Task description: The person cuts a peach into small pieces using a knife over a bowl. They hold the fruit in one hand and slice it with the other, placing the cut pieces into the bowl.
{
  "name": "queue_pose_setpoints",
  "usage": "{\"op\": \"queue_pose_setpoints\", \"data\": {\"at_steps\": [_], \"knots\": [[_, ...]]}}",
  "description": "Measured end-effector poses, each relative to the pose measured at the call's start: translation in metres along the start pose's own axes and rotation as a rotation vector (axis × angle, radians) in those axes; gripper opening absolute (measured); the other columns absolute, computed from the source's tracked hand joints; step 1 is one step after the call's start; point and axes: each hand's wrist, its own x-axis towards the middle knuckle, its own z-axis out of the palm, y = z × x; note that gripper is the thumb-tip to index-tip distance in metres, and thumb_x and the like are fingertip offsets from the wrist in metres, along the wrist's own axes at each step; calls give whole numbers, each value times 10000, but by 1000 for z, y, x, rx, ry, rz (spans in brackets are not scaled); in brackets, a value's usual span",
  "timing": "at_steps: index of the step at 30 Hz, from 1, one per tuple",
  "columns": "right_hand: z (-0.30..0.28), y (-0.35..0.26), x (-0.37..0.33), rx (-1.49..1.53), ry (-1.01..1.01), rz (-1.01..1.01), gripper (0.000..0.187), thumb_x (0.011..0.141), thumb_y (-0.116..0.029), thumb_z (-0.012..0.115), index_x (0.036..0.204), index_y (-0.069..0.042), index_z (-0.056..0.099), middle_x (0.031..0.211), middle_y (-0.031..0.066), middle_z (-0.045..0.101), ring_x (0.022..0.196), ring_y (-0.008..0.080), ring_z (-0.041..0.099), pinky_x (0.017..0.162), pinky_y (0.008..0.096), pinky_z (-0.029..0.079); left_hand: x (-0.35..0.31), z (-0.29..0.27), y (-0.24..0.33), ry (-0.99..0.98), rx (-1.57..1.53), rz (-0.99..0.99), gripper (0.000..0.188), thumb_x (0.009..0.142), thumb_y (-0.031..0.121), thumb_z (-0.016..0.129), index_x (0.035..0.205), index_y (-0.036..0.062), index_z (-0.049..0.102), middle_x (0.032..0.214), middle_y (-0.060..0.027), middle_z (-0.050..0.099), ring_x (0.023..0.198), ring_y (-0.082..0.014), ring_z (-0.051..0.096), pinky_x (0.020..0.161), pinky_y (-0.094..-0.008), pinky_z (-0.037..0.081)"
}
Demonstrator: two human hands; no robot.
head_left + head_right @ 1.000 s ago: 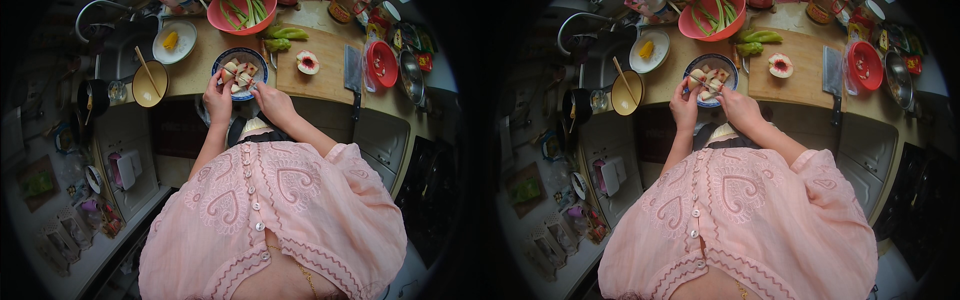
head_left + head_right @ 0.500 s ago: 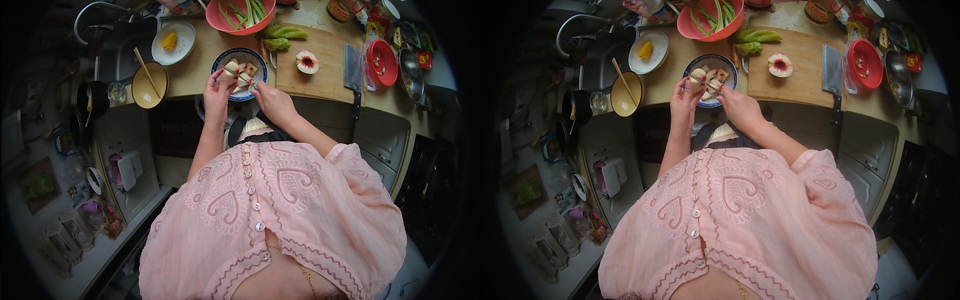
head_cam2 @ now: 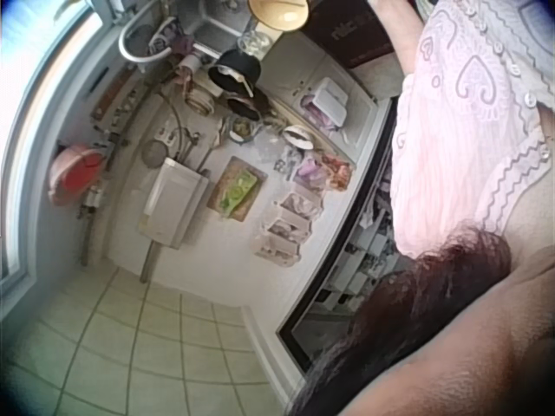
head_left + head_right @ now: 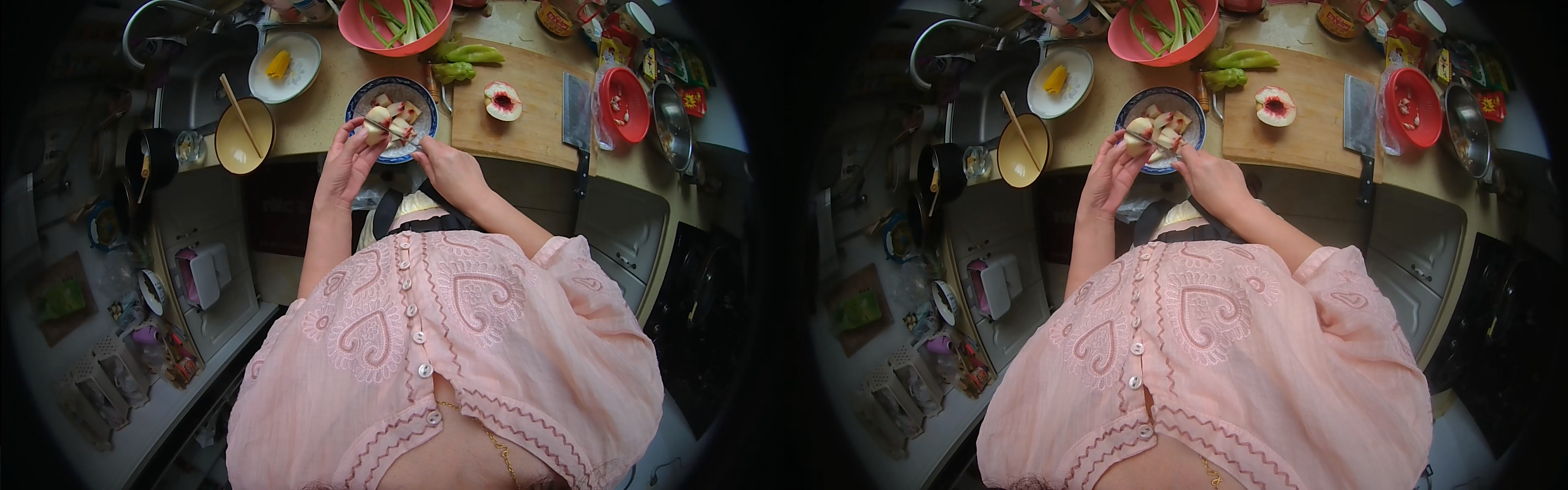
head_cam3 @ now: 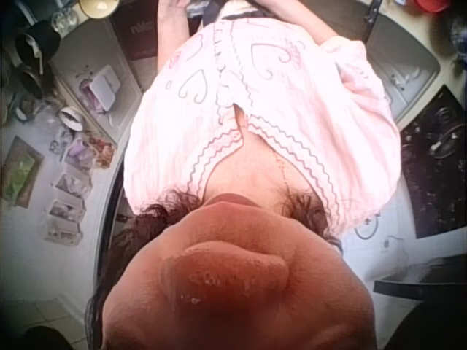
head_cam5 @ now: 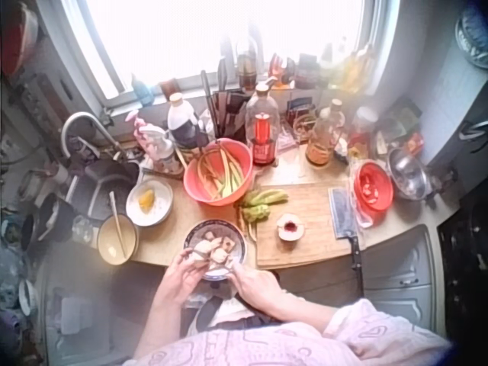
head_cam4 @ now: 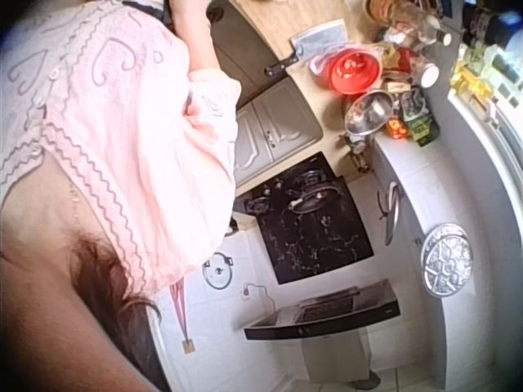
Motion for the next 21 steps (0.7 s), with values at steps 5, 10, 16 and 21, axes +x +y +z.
{"op": "queue_pose_setpoints", "data": {"at_steps": [5, 10, 16, 21], "knots": [[-1, -1, 0, 1, -7, 1, 236, 923, -283, 512, 1016, -69, 482, 789, 154, 626, 697, 372, 616, 581, 464, 495, 0, -5, 0, -8, -32, -34, 387, 860, 42, 622, 1172, -20, 401, 1179, -231, 524, 1078, -321, 576, 965, -418, 484], [0, -1, 0, 11, -13, -5, 228, 926, -281, 506, 1005, -68, 479, 787, 154, 623, 697, 373, 614, 581, 464, 493, 4, -8, -7, 34, -15, 1, 403, 832, 38, 660, 1144, -44, 418, 1151, -210, 538, 1061, -305, 584, 961, -395, 488], [-2, -2, 0, 21, -28, 8, 225, 930, -279, 498, 997, -65, 476, 784, 155, 622, 701, 373, 614, 583, 464, 491, 8, -3, -15, 155, 93, 96, 415, 797, 46, 708, 1116, -25, 453, 1085, -145, 565, 994, -227, 601, 909, -333, 504], [-7, -5, 0, 28, -44, 28, 223, 930, -276, 499, 988, -62, 471, 779, 155, 622, 703, 373, 614, 580, 463, 490, 10, 5, -23, 234, 279, 255, 412, 783, 52, 726, 1101, -14, 472, 1065, -106, 579, 916, -155, 595, 834, -270, 501]]}}
